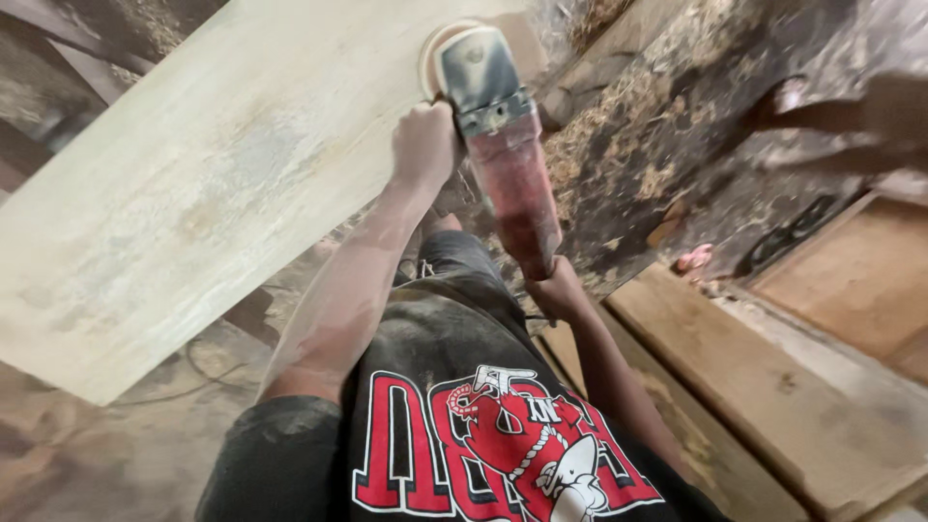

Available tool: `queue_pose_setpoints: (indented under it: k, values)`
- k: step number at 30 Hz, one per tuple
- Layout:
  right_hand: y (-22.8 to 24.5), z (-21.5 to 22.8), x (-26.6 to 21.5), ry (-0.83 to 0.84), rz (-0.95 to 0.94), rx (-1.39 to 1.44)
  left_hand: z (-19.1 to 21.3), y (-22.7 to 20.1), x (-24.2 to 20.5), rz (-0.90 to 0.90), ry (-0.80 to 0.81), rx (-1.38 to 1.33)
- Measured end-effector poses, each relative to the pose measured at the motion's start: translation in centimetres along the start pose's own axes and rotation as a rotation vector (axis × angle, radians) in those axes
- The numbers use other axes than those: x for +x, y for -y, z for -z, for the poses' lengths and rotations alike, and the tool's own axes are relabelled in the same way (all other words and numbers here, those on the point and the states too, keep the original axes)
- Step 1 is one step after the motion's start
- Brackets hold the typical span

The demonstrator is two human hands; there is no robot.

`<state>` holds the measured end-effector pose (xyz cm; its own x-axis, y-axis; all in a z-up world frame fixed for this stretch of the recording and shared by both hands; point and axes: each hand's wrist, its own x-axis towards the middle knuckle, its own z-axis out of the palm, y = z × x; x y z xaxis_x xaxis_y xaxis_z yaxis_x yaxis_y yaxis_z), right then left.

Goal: The person uses a handheld electric sander to smooth the surface of a wooden plank resting on a workbench. After sanding, the person flips the plank over to inspect the other side.

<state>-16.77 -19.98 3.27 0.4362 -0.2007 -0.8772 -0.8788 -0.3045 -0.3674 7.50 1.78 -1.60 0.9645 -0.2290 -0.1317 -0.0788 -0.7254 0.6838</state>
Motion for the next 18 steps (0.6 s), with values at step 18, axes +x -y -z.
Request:
queue_pose_setpoints:
  k: [18]
  values:
    - [-4.6,2.7,0.3,-0.001,0.058,-0.084,-1.7,-6.1,-0.3,-0.079,0.08,0.009]
